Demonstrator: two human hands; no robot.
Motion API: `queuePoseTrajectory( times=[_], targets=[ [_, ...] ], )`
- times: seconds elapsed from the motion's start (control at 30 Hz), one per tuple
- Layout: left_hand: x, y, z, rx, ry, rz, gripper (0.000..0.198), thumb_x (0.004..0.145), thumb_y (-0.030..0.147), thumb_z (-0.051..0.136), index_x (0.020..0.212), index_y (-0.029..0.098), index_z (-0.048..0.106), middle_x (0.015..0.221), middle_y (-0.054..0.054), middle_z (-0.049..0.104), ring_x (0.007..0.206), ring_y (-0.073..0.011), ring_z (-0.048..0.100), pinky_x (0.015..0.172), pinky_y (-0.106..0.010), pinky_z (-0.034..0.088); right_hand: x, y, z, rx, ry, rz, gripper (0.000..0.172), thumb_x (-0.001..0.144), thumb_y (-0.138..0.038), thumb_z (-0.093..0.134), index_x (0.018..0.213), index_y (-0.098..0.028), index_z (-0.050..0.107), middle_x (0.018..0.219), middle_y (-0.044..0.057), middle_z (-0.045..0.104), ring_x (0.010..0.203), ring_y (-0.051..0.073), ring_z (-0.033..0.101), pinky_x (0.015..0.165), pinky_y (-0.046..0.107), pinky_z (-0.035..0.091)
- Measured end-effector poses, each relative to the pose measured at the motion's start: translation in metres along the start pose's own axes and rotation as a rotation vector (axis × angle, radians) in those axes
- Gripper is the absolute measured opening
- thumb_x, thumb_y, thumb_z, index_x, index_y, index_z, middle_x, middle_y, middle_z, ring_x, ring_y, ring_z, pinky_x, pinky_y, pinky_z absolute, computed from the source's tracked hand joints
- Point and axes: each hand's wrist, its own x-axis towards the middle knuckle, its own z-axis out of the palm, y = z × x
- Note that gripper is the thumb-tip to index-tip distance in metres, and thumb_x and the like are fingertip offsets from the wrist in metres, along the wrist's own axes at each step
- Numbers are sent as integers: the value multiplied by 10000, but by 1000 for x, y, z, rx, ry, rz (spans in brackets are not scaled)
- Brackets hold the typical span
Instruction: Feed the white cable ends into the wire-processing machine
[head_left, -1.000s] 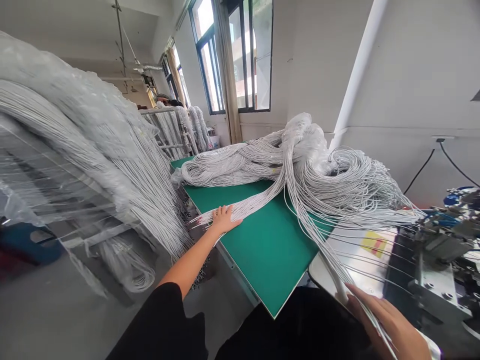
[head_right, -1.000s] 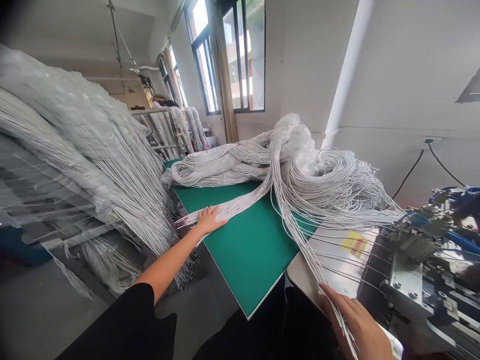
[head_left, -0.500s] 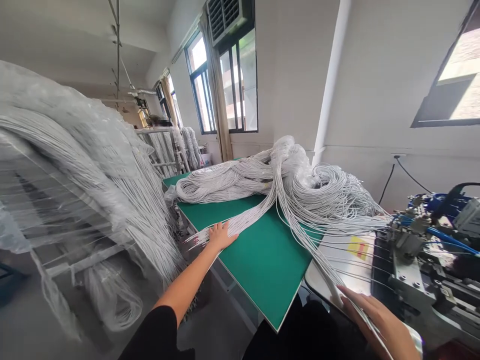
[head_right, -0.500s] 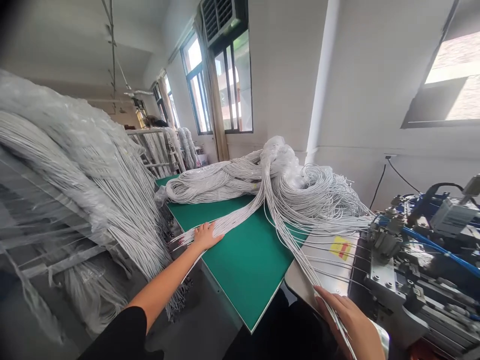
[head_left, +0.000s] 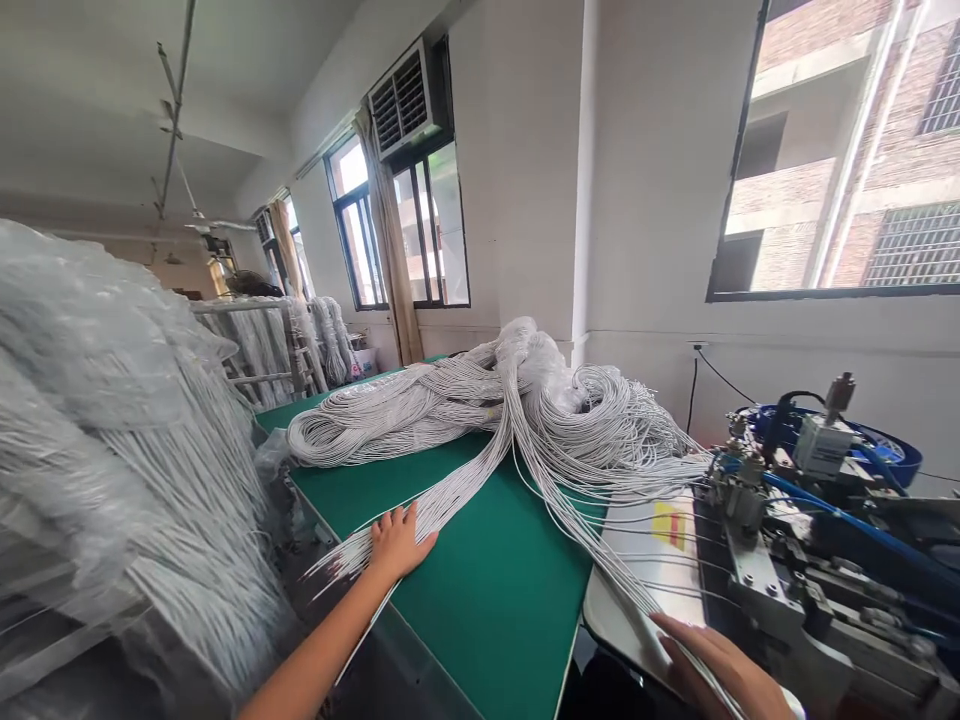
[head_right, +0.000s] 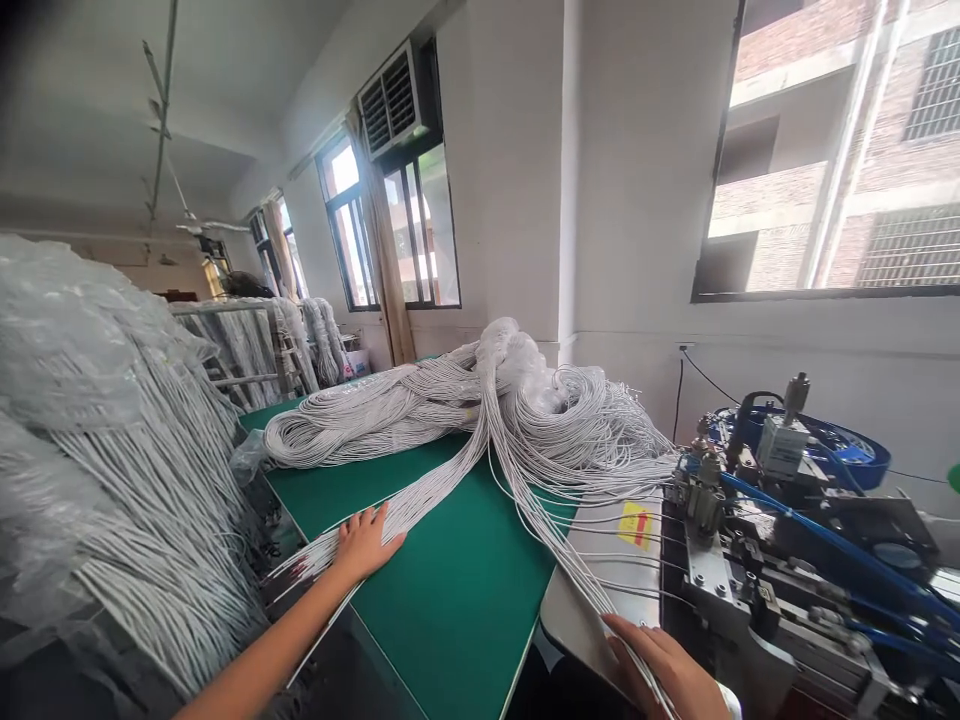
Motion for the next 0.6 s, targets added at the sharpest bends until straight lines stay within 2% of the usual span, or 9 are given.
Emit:
queuePoseTrajectory(
  times=[0.2,0.3,0.47,0.6],
  targets=[
    [-2,-2,1,44,-23,45,805,857,632,339,1475,118,292,1434,-195,380,1304,-358,342,1059,-491,257,-2,-17,-5,-10,-17,78,301,896,-475,504,1085,-362,709,987,10,720,851,190,701,680,221,548],
    [-6,-5,2,85,10,83,785,870,610,342,1476,116,283,1406,-194,400,1272,-348,369,1042,-473,279,-2,-28,-8,-10,-53,110,326,918,-456,476,1093,-313,711,953,39,713,839,196,684,704,267,533],
    [-30,-10,-3,181,92,188,720,899,560,303,1474,127,289,1342,-197,435,1169,-347,442,965,-455,354,4,-46,-22,36,-170,140,366,934,-438,451,1067,-234,724,938,59,720,849,199,666,744,293,498],
    [-53,-10,-9,168,160,280,700,912,539,231,1463,115,312,1318,-228,429,1158,-385,449,926,-505,389,14,-51,-34,128,-304,141,360,934,-444,461,1049,-229,726,963,25,729,875,177,658,779,264,461]
  ],
)
